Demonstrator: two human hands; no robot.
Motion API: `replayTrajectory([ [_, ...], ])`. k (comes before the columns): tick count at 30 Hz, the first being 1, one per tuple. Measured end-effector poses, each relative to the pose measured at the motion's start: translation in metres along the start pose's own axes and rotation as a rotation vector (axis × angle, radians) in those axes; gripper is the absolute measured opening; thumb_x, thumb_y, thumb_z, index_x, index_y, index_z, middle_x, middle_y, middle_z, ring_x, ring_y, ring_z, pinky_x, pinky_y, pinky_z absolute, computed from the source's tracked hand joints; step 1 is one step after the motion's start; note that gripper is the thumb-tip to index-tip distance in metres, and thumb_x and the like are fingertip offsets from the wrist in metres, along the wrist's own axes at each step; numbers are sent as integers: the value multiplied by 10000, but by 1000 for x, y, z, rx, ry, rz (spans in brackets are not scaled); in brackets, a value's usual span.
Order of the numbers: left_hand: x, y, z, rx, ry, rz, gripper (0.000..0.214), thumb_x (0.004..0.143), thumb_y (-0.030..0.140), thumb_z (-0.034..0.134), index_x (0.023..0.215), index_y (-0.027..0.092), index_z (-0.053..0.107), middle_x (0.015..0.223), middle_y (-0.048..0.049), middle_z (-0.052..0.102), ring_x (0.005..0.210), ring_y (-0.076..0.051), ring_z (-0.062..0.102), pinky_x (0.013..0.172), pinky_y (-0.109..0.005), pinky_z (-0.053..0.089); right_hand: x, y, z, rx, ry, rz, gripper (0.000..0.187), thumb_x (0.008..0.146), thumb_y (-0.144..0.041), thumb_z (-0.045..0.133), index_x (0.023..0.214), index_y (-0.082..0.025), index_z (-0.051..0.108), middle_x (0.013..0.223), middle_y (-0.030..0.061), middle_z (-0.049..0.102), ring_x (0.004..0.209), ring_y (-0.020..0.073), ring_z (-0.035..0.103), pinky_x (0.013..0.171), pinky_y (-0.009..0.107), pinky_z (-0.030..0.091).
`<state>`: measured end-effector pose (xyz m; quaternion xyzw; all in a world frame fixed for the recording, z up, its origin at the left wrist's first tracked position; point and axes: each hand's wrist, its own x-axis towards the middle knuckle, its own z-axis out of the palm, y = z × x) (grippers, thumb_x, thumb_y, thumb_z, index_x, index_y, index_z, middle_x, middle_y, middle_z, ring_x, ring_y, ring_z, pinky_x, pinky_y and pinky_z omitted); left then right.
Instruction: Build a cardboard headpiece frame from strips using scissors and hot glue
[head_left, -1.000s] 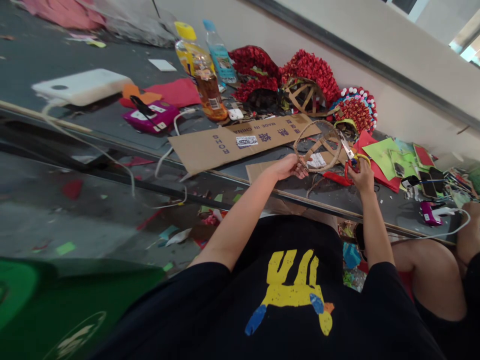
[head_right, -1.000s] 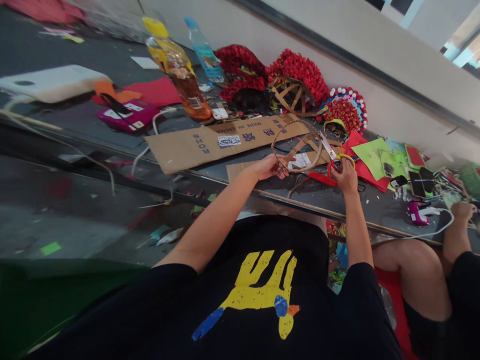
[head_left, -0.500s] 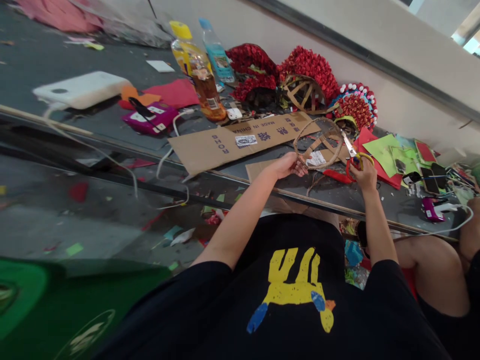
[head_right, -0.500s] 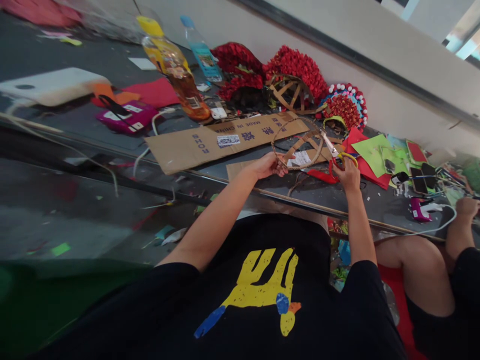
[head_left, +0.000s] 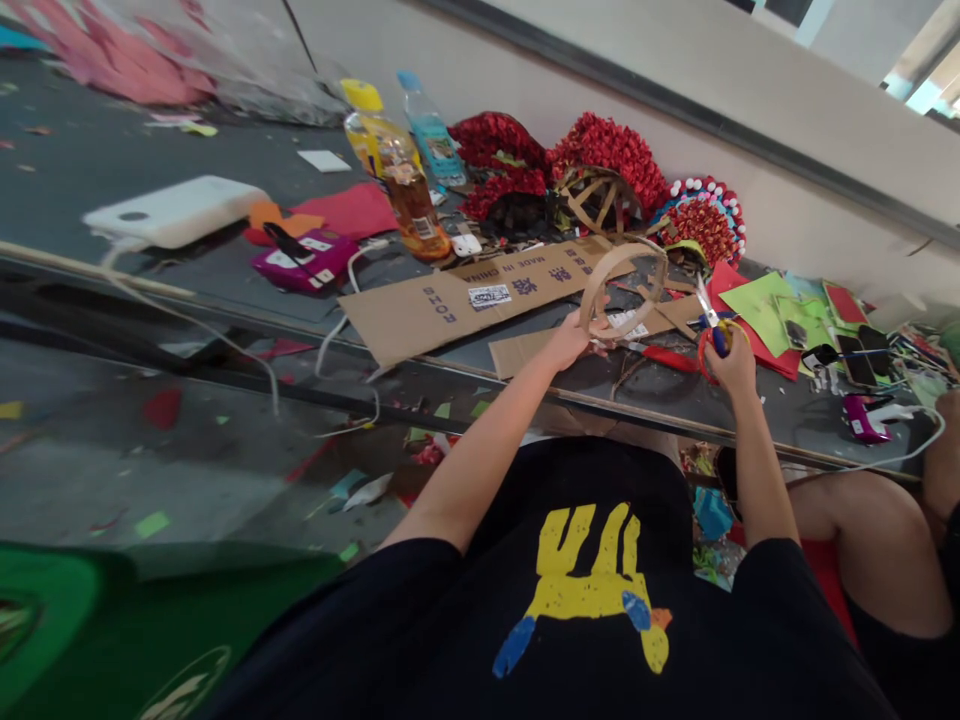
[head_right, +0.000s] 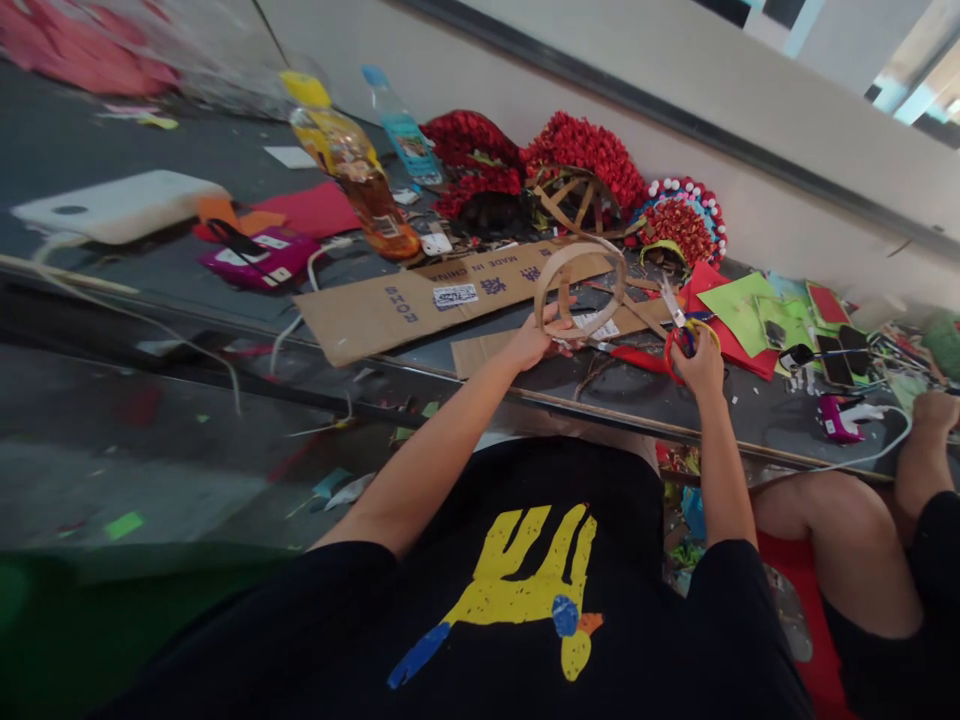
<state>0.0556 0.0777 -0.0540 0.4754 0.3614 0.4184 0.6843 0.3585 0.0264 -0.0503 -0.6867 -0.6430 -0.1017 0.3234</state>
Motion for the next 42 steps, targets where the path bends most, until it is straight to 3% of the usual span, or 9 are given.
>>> replayTrajectory([
  [8, 3, -15, -6, 79, 57, 190, 628, 825, 362, 589, 1410, 233, 398, 979, -34, 683, 779, -131, 649, 638, -196, 507, -15, -2, -2, -78, 28, -26, 517, 748, -493, 592, 1112, -128, 568, 999, 155, 666, 887, 270, 614, 795, 418, 504],
  [15, 12, -16, -16, 386, 405, 319, 365, 897, 319, 481, 1214, 161, 567, 1094, -67, 667, 998, -158, 616, 850, -209, 476, -25, -4, -13, -134, 196, -108, 515, 740, -524, 599, 1087, -145, 560, 946, 154, 637, 938, 317, 605, 852, 496, 488],
  [19, 16, -11, -26, 590, 635, 321, 335, 905, 296, 466, 1165, 113, 572, 1217, -150, 605, 1165, -232, 550, 1015, -324, 419, -32, -3, -17, -167, 272, -123, 492, 726, -567, 616, 1024, -178, 570, 868, 124, 628, 881, 313, 617, 818, 492, 495],
  [22, 7, -7, -21, 713, 737, 482, 405, 873, 279, 530, 1234, 95, 522, 1390, -210, 454, 1360, -288, 373, 1142, -419, 283, -36, -5, -17, -194, 298, -163, 482, 712, -589, 629, 979, -191, 574, 838, 112, 630, 844, 301, 624, 792, 469, 502],
  [24, -5, -3, -11, 786, 688, 707, 401, 882, 340, 533, 1233, 147, 532, 1436, -175, 416, 1413, -284, 291, 1176, -454, 221, -38, -8, -17, -200, 289, -200, 488, 707, -597, 632, 967, -189, 576, 828, 111, 632, 835, 297, 625, 784, 458, 502],
  [27, -25, 7, 11, 860, 392, 904, 334, 891, 408, 521, 1128, 189, 604, 1325, -133, 535, 1310, -273, 443, 1136, -485, 297, -40, -16, -16, -195, 236, -237, 486, 706, -598, 627, 964, -188, 581, 820, 102, 633, 829, 287, 626, 783, 443, 499],
  [32, -37, 29, 32, 893, 32, 863, 260, 828, 413, 627, 1005, 231, 683, 1214, -113, 614, 1212, -272, 526, 1099, -486, 341, -42, -31, -14, -192, 123, -259, 443, 746, -558, 597, 995, -191, 600, 832, 100, 636, 833, 274, 617, 791, 425, 491],
  [37, -35, 37, 29, 934, -65, 827, 184, 856, 368, 608, 951, 242, 701, 1091, -87, 673, 1123, -245, 570, 1060, -478, 367, -45, -33, -11, -201, 82, -287, 445, 774, -544, 581, 998, -162, 617, 844, 118, 639, 832, 275, 609, 780, 416, 486],
  [42, -24, 28, 25, 973, 150, 1030, 250, 915, 379, 516, 884, 198, 685, 958, -81, 696, 967, -203, 616, 928, -393, 453, -49, -33, -9, -224, 102, -341, 434, 793, -530, 574, 1014, -158, 614, 855, 106, 648, 840, 255, 615, 779, 382, 488],
])
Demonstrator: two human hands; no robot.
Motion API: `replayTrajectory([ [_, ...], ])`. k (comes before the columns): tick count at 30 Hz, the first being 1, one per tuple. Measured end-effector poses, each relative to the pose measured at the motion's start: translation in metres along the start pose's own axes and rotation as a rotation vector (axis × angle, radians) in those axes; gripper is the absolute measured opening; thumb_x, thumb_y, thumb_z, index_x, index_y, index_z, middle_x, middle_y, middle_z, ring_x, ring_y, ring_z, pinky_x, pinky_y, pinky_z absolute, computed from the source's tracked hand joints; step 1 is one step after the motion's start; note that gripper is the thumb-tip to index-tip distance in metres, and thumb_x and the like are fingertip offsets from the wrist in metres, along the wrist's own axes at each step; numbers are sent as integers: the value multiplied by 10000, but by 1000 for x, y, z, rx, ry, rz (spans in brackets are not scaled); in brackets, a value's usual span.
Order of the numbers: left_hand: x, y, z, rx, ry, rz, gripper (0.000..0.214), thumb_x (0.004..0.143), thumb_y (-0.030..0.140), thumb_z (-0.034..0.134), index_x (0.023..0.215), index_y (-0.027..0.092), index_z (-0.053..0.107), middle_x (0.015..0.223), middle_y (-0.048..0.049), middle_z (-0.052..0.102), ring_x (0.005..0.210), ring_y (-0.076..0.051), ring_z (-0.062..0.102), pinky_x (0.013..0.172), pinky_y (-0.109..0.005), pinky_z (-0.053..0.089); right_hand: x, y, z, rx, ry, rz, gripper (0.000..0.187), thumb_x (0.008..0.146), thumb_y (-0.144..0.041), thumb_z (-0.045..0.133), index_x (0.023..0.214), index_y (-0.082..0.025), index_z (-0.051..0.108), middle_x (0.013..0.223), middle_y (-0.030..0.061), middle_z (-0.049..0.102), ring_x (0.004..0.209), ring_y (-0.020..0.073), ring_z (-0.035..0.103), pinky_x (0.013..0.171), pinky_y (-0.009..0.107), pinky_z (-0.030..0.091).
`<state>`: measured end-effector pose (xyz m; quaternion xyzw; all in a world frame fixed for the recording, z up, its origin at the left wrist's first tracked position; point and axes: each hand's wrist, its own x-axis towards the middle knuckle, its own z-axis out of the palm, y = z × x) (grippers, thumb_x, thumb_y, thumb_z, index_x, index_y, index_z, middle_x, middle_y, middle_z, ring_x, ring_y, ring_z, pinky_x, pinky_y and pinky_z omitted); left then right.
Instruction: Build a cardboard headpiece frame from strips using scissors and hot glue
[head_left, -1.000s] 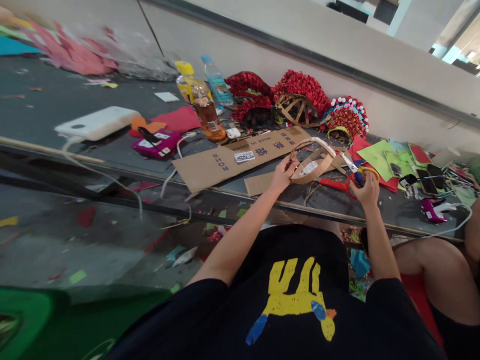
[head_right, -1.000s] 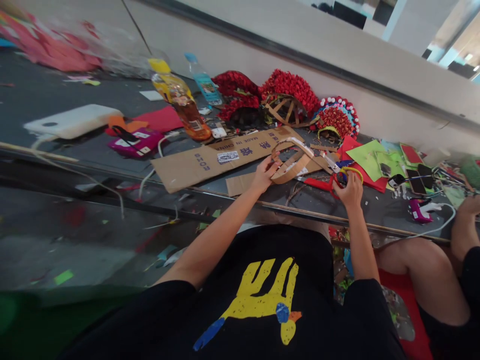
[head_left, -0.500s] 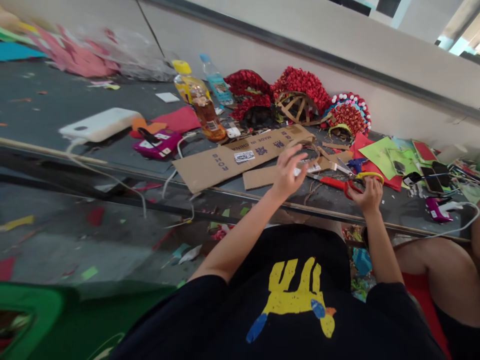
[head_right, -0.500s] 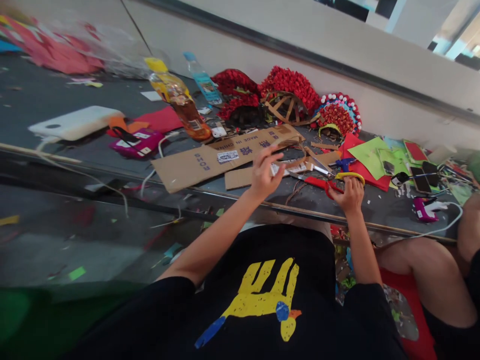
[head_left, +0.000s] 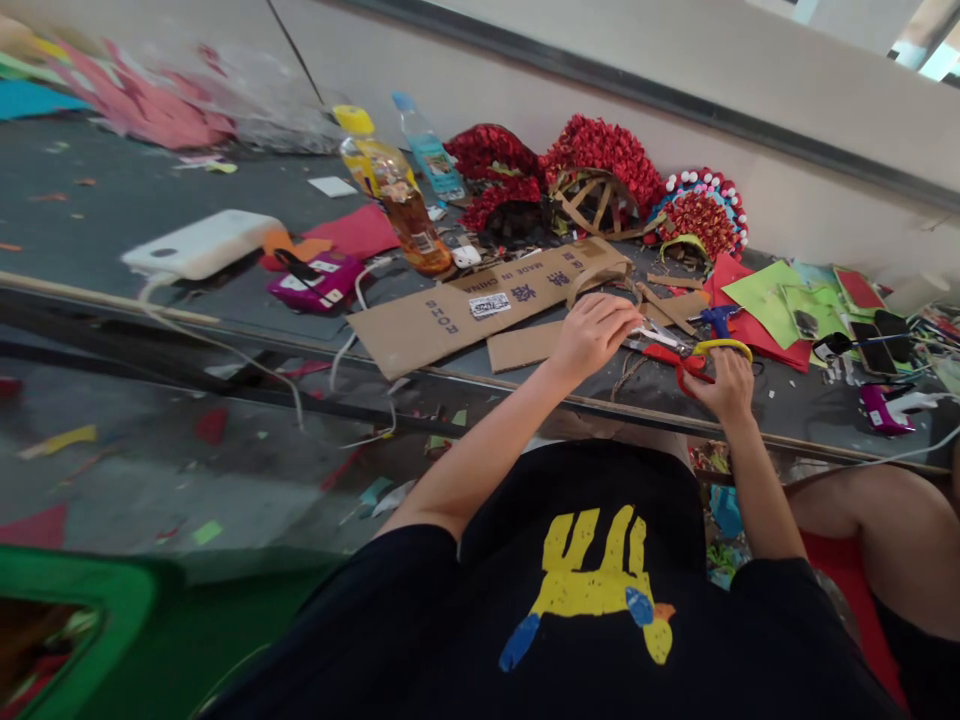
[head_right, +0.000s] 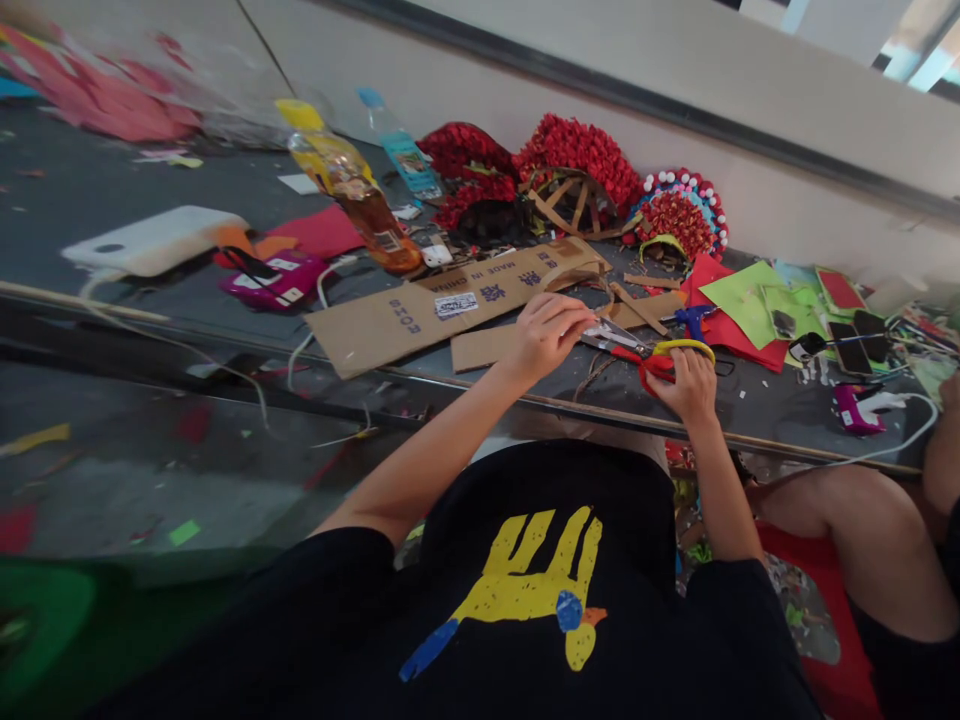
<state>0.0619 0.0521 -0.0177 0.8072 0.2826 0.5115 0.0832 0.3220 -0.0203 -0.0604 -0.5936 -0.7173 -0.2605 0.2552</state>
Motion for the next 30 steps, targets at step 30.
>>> replayTrajectory([
  [30, -10, -51, -8, -601, 249, -832, 249, 729, 325, 686, 922, 167, 674, 741, -27, 666, 631, -140, 644, 620, -290, 558, 36, -16, 23, 278, -263, 393, 439, 779, -363, 614, 1132, -102, 613, 1128, 183, 640, 1071, 299, 573, 965, 449, 442],
])
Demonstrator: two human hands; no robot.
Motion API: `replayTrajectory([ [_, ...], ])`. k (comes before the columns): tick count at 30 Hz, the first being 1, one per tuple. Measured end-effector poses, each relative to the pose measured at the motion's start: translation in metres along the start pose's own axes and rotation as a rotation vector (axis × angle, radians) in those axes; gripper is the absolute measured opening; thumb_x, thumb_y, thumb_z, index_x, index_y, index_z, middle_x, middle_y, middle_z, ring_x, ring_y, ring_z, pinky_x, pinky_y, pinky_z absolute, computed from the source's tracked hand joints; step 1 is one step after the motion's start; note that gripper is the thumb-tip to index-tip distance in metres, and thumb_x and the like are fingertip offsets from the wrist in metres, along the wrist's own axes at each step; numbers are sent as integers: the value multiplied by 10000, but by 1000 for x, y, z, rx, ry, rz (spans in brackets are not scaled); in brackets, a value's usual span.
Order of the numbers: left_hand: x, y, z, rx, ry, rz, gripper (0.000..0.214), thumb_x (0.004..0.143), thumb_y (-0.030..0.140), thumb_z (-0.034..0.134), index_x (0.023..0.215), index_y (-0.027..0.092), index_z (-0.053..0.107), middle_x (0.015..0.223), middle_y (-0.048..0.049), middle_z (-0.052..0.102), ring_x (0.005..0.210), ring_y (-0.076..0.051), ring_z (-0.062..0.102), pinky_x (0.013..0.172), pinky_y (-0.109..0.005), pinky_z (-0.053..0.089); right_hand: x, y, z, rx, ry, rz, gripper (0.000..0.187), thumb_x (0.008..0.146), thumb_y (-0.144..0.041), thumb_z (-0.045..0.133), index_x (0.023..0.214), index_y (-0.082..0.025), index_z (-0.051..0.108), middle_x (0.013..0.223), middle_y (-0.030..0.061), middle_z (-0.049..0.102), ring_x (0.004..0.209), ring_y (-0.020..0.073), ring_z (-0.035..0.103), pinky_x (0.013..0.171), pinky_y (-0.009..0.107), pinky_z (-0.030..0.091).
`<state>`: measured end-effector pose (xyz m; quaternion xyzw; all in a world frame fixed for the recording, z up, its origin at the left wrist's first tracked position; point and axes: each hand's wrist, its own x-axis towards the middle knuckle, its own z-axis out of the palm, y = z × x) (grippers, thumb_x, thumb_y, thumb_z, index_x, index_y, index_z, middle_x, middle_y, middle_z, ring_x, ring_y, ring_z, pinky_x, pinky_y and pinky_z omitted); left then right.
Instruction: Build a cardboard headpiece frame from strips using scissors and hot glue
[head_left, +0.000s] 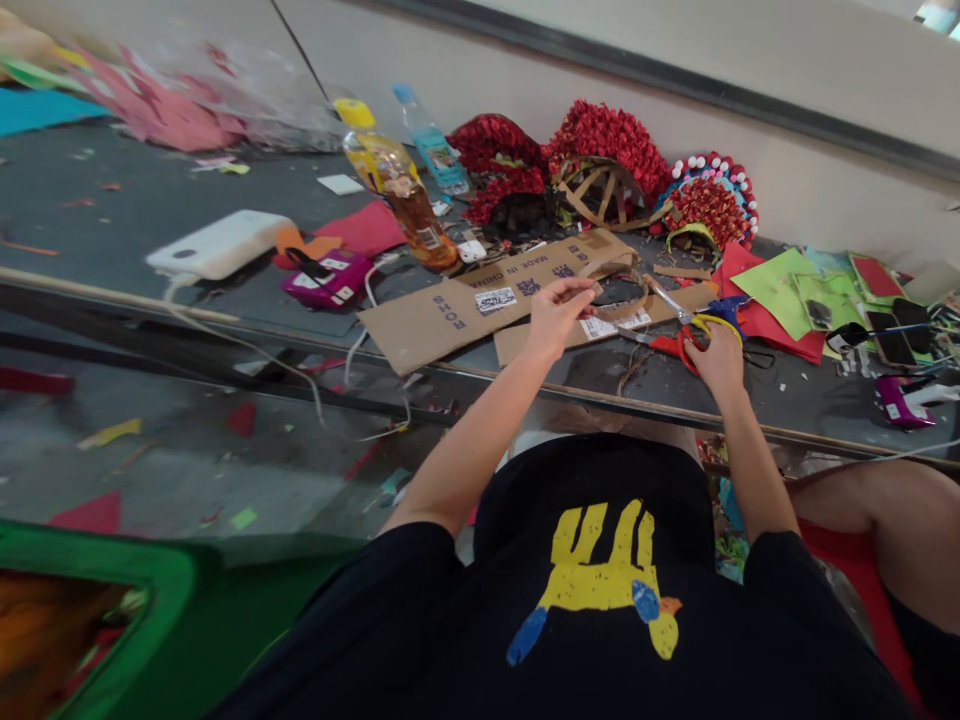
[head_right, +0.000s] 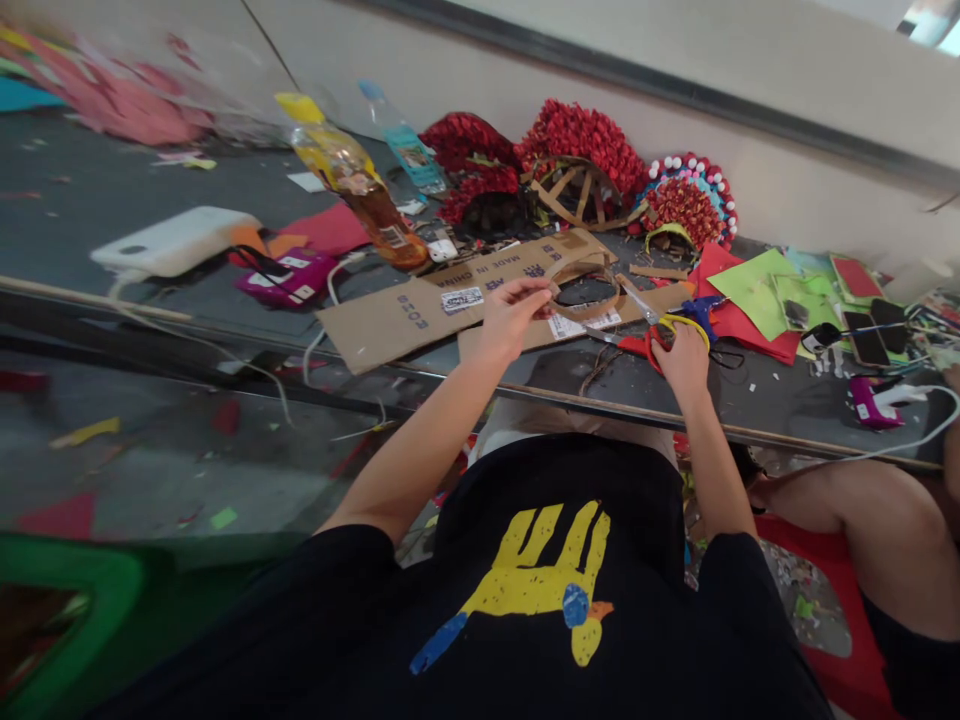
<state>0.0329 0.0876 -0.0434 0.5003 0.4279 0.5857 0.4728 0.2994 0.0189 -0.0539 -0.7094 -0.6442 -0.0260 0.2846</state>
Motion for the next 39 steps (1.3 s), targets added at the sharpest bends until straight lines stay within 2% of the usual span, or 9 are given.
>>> replayTrajectory([
  [3, 14, -13, -20, 187, 199, 157, 273, 810, 357, 611, 1031, 197, 617, 1026, -84, 666, 950, -210, 668, 778, -346, 572, 15, -1, 7, -5, -43, 44, 466, 749, -261, 625, 1177, -82, 589, 1170, 194, 603, 1106, 295, 555, 985, 437, 437],
  [7, 26, -33, -34, 540, 247, 396, 429, 805, 378, 646, 1193, 237, 529, 1425, -119, 440, 1381, -274, 377, 1053, -421, 441, 33, -3, 15, -11, -82, 97, 494, 736, -180, 619, 1216, -78, 564, 1220, 202, 571, 1127, 285, 552, 999, 426, 439],
  [10, 32, -44, -26, 657, 153, 384, 452, 808, 328, 632, 1224, 191, 519, 1400, -150, 481, 1352, -279, 415, 1119, -448, 357, 44, -6, 17, -8, -99, 99, 467, 753, -196, 631, 1202, -84, 571, 1184, 202, 606, 1117, 299, 567, 983, 450, 447],
  [15, 42, -50, -10, 743, 61, 172, 299, 826, 330, 598, 1059, 146, 634, 1047, -139, 702, 1015, -281, 647, 946, -421, 471, 56, -10, 16, 14, -41, 146, 530, 799, -232, 611, 1294, -90, 485, 1094, 194, 667, 1046, 317, 623, 923, 489, 468],
  [18, 45, -52, -12, 623, 108, 199, 261, 852, 355, 557, 973, 153, 671, 948, -107, 723, 899, -233, 662, 875, -356, 483, 60, -7, 19, 15, -33, 152, 566, 772, -229, 641, 1297, -94, 478, 1120, 200, 665, 1038, 318, 631, 914, 480, 472],
  [24, 42, -51, -19, 328, 66, 228, 370, 837, 479, 527, 852, 147, 688, 877, -80, 726, 850, -213, 650, 800, -307, 478, 56, -2, 28, 92, 29, 82, 308, 832, -377, 547, 982, -125, 643, 1011, 198, 694, 987, 316, 633, 907, 487, 467],
  [29, 31, -40, -15, 311, 22, 249, 427, 814, 518, 552, 938, 137, 699, 999, -99, 734, 947, -225, 650, 876, -319, 472, 42, -23, 40, 576, 105, 91, 426, 855, -544, 434, 995, -184, 612, 979, 107, 703, 886, 211, 647, 851, 376, 512],
  [34, 20, -35, -14, 273, -75, 269, 426, 836, 508, 550, 986, 142, 710, 1034, -98, 734, 976, -223, 662, 906, -319, 472, 34, -38, 54, 1206, -92, 256, 458, 736, -605, 573, 994, -227, 565, 862, 18, 688, 740, 161, 646, 686, 321, 551],
  [39, 20, -35, -14, 234, -80, 268, 404, 826, 494, 569, 984, 153, 718, 1035, -81, 738, 980, -219, 665, 906, -331, 485, 29, -33, 47, 1393, -258, 329, 439, 666, -508, 712, 983, -246, 558, 751, -51, 645, 664, 103, 614, 630, 239, 537],
])
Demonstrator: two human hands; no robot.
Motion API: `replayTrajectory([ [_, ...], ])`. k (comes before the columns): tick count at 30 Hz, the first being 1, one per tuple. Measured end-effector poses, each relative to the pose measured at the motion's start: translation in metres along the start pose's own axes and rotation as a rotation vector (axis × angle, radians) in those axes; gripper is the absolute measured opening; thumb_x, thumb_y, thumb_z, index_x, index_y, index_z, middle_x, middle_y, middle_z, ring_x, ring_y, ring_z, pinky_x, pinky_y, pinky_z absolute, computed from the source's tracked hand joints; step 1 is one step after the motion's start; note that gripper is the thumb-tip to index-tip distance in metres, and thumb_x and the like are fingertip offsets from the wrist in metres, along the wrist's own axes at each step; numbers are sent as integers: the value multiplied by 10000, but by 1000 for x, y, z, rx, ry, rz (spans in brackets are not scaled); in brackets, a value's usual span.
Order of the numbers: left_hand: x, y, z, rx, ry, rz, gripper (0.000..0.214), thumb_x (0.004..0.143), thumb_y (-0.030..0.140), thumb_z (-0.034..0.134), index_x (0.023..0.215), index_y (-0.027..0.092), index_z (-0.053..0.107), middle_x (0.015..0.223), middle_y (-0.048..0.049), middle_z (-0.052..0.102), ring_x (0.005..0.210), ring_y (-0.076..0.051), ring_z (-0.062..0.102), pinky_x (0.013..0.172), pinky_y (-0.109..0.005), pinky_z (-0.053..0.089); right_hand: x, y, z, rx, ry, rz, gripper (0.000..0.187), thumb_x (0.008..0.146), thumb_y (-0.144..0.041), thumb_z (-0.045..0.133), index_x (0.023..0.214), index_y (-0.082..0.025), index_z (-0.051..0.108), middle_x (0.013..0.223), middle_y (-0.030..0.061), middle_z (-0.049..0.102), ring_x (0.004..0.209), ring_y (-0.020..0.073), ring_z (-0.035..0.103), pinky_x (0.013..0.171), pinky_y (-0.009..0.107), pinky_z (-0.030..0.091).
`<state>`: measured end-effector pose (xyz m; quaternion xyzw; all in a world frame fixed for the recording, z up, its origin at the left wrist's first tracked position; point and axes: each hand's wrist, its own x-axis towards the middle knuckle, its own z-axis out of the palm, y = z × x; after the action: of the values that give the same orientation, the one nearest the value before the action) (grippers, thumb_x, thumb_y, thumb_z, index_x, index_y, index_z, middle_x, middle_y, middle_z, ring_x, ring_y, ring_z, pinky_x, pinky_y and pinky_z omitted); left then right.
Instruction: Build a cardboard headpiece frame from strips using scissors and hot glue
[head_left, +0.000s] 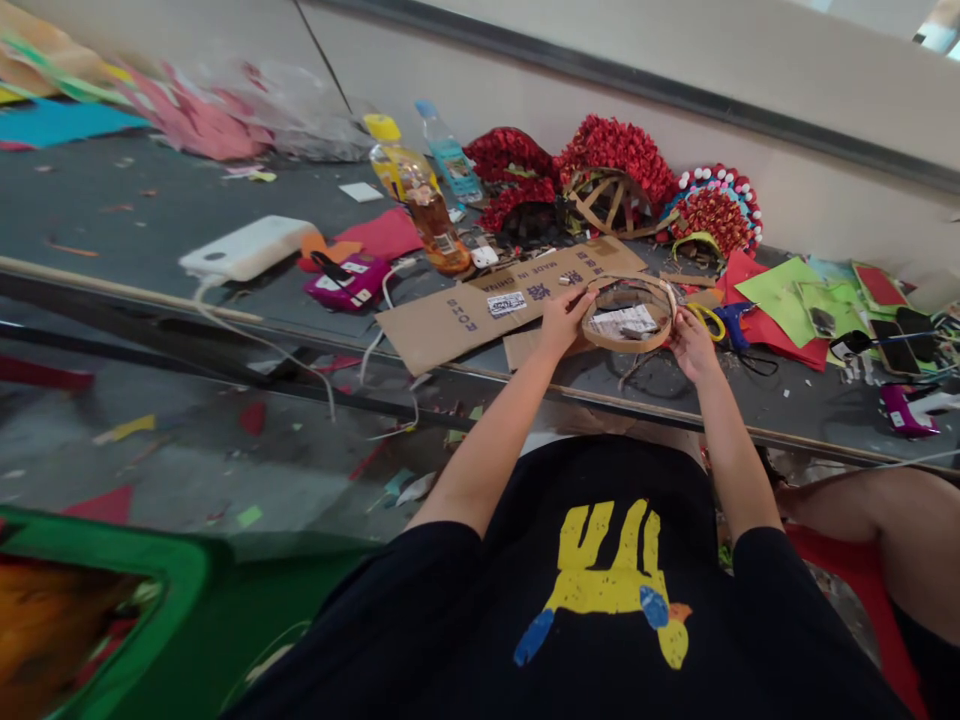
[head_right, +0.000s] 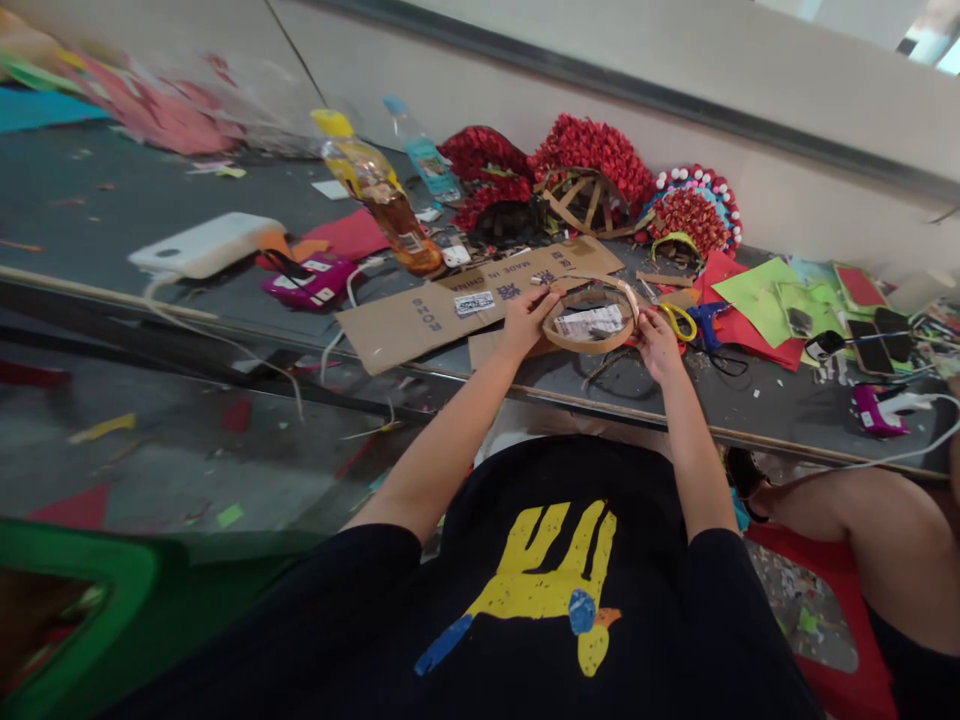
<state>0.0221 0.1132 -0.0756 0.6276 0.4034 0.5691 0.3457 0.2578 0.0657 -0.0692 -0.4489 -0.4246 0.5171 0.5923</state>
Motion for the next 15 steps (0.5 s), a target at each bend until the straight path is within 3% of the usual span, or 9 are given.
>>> replayTrajectory([
  [4, 1, 1, 2, -37, 24, -77, 443, 777, 526, 607, 960, 138, 714, 990, -100, 740, 907, -217, 677, 780, -320, 534, -4, -2, -4, 17, -22, -13, 435, 679, -470, 726, 1015, -256, 551, 771, -60, 638, 637, 88, 597, 630, 234, 543],
  [8, 2, -1, 5, -194, -46, -214, 487, 737, 570, 633, 915, 122, 698, 919, -119, 738, 723, -190, 683, 585, -275, 529, -4, 0, -8, -61, -23, -122, 423, 723, -503, 675, 1036, -268, 514, 878, -36, 646, 737, 108, 623, 681, 267, 560],
  [15, 3, -4, 5, -163, -45, -185, 531, 735, 640, 604, 908, 146, 689, 936, -104, 735, 707, -166, 679, 516, -216, 477, 0, 7, -11, -170, 54, -278, 474, 782, -592, 559, 1131, -293, 447, 1007, 6, 638, 881, 134, 637, 777, 308, 553],
])
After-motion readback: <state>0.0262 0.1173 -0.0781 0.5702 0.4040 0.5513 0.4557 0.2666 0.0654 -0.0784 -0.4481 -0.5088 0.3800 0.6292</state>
